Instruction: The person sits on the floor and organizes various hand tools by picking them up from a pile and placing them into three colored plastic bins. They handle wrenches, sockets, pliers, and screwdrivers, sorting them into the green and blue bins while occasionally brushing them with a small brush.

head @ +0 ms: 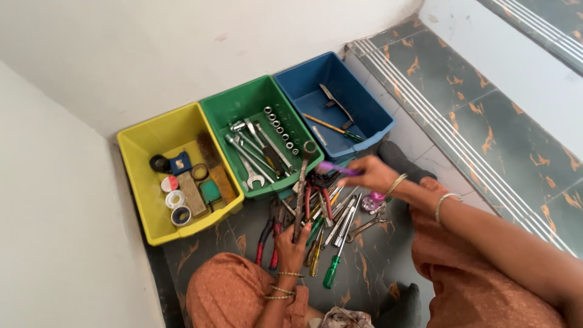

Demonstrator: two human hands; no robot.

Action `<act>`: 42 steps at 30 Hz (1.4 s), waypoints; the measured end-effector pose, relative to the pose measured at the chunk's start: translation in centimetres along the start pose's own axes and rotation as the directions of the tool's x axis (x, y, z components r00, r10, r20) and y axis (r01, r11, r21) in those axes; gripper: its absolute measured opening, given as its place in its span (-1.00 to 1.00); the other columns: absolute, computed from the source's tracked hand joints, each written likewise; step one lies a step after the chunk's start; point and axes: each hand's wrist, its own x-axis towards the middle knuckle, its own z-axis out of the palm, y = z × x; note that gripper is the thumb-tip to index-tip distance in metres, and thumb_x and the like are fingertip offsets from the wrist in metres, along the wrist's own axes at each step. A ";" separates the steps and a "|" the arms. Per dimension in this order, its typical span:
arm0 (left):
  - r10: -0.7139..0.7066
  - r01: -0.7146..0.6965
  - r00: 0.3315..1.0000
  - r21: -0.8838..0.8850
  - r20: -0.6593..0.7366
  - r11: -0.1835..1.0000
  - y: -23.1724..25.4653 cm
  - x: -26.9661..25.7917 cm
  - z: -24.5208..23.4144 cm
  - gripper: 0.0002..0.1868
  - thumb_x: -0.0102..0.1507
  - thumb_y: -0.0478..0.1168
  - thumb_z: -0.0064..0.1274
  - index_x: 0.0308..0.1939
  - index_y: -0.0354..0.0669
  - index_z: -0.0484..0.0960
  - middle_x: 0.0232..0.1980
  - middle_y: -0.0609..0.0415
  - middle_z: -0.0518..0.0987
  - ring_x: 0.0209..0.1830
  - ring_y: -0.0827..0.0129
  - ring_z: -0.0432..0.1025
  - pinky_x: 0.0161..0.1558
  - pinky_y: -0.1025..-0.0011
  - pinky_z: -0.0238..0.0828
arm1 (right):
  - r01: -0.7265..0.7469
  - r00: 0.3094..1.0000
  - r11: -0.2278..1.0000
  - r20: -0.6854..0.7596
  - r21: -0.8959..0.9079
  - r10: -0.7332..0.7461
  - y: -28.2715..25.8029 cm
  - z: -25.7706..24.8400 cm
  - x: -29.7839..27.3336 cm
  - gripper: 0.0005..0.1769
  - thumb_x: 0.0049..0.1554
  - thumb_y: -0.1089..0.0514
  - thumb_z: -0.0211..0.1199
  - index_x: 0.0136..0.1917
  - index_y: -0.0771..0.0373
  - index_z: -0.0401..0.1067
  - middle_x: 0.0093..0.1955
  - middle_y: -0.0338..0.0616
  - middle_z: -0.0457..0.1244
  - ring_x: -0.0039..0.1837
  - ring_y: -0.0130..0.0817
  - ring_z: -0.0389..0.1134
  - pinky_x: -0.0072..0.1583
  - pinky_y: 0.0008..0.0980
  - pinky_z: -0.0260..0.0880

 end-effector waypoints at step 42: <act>0.192 -0.015 0.834 -0.327 0.517 0.945 10.9 18.1 4.7 -0.49 0.41 0.10 0.08 0.10 -0.35 0.59 -0.16 0.07 0.55 -0.19 0.55 0.38 -0.15 0.54 0.35 | -0.103 0.901 0.516 -0.140 0.851 0.410 -8.9 -1.9 2.1 -0.73 0.14 0.21 0.27 0.09 0.28 0.61 -0.38 -0.31 0.30 -0.38 -0.57 0.17 -0.28 -0.54 0.20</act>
